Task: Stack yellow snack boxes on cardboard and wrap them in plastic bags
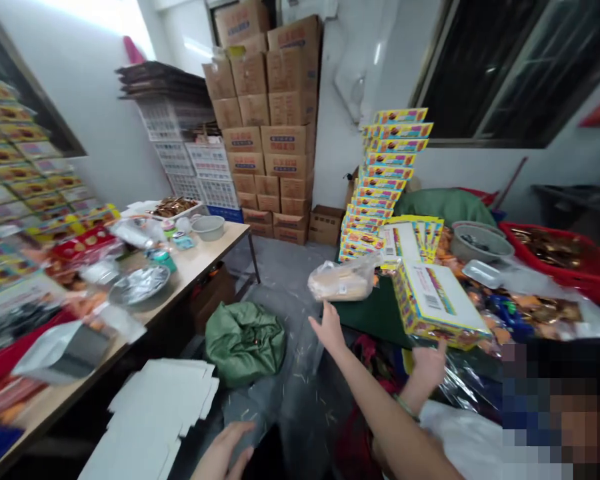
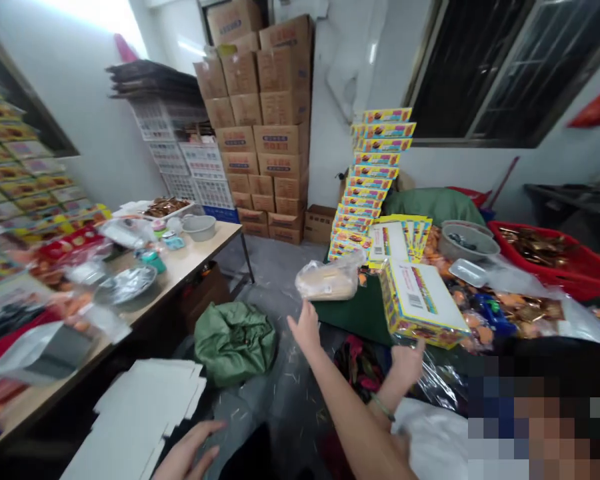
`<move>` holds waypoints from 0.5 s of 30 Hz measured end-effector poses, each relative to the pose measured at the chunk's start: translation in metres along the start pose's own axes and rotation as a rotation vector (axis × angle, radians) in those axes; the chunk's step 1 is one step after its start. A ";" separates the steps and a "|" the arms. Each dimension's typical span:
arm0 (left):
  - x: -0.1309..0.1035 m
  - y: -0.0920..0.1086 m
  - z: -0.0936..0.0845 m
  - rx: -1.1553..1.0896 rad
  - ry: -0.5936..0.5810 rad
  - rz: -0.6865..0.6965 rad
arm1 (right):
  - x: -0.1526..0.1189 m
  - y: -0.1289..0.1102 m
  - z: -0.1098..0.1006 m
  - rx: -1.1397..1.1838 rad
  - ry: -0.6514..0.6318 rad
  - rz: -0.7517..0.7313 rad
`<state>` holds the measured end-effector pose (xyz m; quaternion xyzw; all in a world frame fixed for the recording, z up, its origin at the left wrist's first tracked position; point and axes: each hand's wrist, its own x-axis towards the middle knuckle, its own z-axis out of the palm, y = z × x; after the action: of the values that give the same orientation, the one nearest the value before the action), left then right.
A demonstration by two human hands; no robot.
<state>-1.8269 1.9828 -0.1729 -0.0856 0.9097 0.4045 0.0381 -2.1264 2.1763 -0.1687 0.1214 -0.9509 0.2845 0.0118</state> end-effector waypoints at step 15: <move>0.361 0.079 -0.067 -0.025 -0.317 0.324 | 0.194 0.087 0.019 -0.145 -0.276 0.189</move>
<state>-2.1961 1.9397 -0.1200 0.1260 0.8892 0.4249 0.1141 -2.3339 2.1930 -0.2136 0.0684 -0.9686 0.1959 -0.1368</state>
